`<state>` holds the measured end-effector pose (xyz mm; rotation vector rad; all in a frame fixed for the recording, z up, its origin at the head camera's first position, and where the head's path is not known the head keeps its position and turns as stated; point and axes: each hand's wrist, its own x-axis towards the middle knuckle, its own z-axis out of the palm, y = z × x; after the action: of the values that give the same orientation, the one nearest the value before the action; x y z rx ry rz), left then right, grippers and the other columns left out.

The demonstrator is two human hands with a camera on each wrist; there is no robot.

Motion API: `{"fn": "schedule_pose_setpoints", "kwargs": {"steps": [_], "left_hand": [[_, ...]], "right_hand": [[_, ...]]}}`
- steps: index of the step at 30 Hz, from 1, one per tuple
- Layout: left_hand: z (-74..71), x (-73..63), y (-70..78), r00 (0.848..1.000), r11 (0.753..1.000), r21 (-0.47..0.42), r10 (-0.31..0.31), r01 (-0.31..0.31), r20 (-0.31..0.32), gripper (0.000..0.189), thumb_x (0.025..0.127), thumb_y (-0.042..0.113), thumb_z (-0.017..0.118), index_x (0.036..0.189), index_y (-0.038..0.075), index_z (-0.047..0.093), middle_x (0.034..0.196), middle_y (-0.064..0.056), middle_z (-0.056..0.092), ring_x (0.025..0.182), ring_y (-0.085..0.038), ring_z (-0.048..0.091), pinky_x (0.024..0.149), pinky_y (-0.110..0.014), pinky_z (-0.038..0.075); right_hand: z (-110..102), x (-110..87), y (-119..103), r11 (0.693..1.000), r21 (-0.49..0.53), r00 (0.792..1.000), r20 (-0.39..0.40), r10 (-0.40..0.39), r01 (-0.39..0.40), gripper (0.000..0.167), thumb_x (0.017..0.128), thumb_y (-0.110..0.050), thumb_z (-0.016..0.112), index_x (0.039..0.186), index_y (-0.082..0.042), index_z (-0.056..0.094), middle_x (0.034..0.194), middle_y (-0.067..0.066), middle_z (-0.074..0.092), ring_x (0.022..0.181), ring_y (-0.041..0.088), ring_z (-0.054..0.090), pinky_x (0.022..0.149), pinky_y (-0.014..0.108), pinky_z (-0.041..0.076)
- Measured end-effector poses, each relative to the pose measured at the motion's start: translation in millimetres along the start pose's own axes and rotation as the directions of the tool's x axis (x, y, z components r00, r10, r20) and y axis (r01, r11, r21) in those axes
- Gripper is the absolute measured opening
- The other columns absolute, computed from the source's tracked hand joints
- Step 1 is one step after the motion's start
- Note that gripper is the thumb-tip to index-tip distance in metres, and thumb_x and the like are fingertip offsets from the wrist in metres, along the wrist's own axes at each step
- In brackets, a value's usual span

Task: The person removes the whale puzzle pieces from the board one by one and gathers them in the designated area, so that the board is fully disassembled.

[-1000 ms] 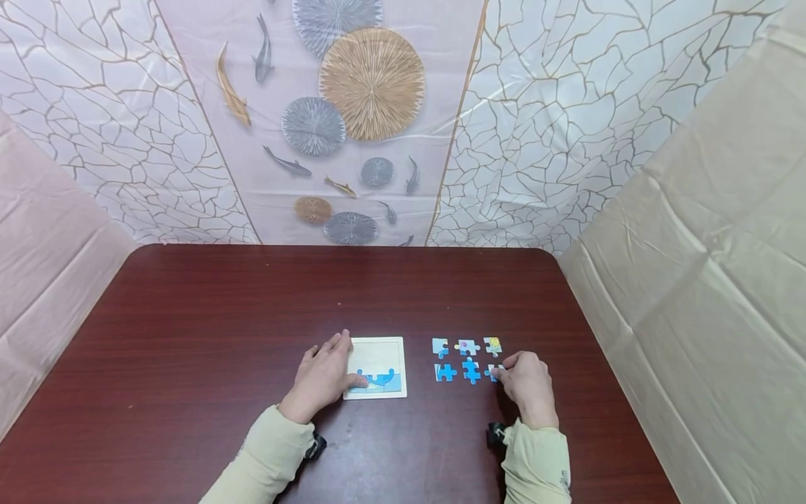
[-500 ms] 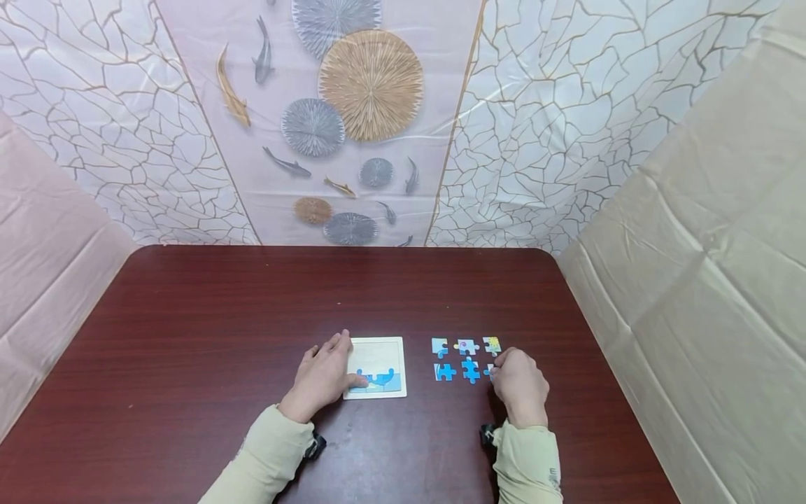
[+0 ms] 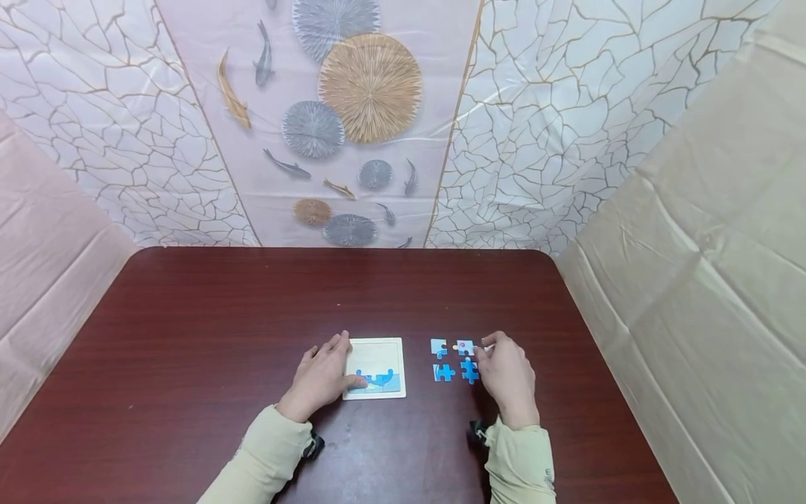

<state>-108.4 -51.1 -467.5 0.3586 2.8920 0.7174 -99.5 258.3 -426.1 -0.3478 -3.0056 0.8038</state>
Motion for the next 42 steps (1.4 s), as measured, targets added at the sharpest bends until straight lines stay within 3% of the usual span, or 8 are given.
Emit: {"fn": "schedule_pose_setpoints", "kwargs": {"steps": [4,7,14,20,27,32,37,42], "left_hand": [[-0.4,-0.8,-0.6,1.0,1.0,-0.002,0.008,-0.008,0.01,0.096,0.078,0.049,0.077,0.147,-0.003,0.036,0.151,-0.016,0.038,0.14,-0.03,0.034,0.11,-0.057,0.025],[-1.0,-1.2,-0.9,1.0,1.0,-0.01,0.012,-0.012,0.016,0.096,0.078,0.049,0.077,0.147,-0.003,0.036,0.151,-0.016,0.038,0.14,-0.03,0.033,0.11,-0.057,0.025],[-2.9,-0.1,-1.6,1.0,1.0,-0.004,0.014,-0.014,0.016,0.097,0.077,0.051,0.077,0.147,-0.004,0.036,0.149,-0.017,0.041,0.139,-0.03,0.035,0.11,-0.057,0.027],[-0.6,0.2,-2.5,0.999,0.999,-0.01,0.031,-0.03,0.044,0.101,0.076,0.052,0.078,0.148,-0.004,0.034,0.15,-0.017,0.039,0.14,-0.03,0.034,0.109,-0.057,0.027],[0.0,0.0,-3.7,0.999,1.0,0.0,0.029,-0.029,0.02,0.101,0.076,0.052,0.077,0.148,-0.004,0.035,0.148,-0.017,0.042,0.139,-0.03,0.036,0.109,-0.057,0.028],[-1.5,0.8,-3.9,1.0,1.0,0.006,0.021,-0.021,0.0,0.093,0.081,0.05,0.074,0.147,-0.003,0.037,0.148,-0.017,0.043,0.139,-0.03,0.037,0.109,-0.057,0.028],[-2.2,-0.8,-4.1,1.0,1.0,0.003,0.018,-0.018,-0.003,0.09,0.084,0.053,0.068,0.147,-0.004,0.036,0.146,-0.016,0.046,0.139,-0.029,0.037,0.109,-0.057,0.028],[-7.1,-0.1,-6.0,0.998,0.999,0.001,0.049,-0.049,0.037,0.095,0.083,0.057,0.067,0.148,-0.004,0.034,0.15,-0.018,0.04,0.139,-0.03,0.036,0.109,-0.056,0.028]], "right_hand": [[11,-2.7,-26,0.993,0.032,0.994,-0.002,-0.113,0.113,0.025,0.091,-0.023,0.068,0.107,-0.006,0.065,0.08,0.002,0.063,0.063,0.015,0.056,0.057,0.034,0.046],[26,-7.3,-47,0.976,0.049,0.977,0.007,-0.212,0.212,0.02,0.089,-0.021,0.07,0.103,-0.008,0.068,0.077,0.0,0.061,0.064,0.014,0.055,0.058,0.033,0.045],[58,-16.7,-95,0.917,0.088,0.911,0.11,-0.396,0.388,0.016,0.09,-0.014,0.071,0.102,-0.005,0.071,0.081,-0.002,0.056,0.066,0.011,0.052,0.059,0.027,0.048],[79,-22.4,-109,0.874,0.111,0.852,0.194,-0.486,0.474,0.013,0.09,-0.008,0.068,0.102,-0.005,0.071,0.08,-0.002,0.053,0.071,0.013,0.056,0.059,0.023,0.047],[93,-26.9,-108,0.854,0.144,0.81,0.269,-0.521,0.501,0.018,0.092,0.001,0.058,0.1,-0.005,0.072,0.085,0.0,0.052,0.068,0.01,0.053,0.065,0.025,0.048],[96,-27.5,-105,0.839,0.142,0.792,0.279,-0.542,0.524,0.016,0.089,0.002,0.063,0.098,-0.006,0.073,0.084,-0.001,0.051,0.07,0.01,0.052,0.066,0.025,0.048],[97,-29.0,-104,0.85,0.145,0.796,0.301,-0.525,0.506,0.013,0.091,-0.002,0.064,0.099,-0.007,0.073,0.084,-0.001,0.049,0.068,0.009,0.05,0.063,0.023,0.047],[94,-28.1,-106,0.864,0.133,0.803,0.324,-0.501,0.486,0.012,0.09,-0.003,0.066,0.1,-0.007,0.072,0.088,0.002,0.052,0.073,0.012,0.052,0.066,0.025,0.049]]}}
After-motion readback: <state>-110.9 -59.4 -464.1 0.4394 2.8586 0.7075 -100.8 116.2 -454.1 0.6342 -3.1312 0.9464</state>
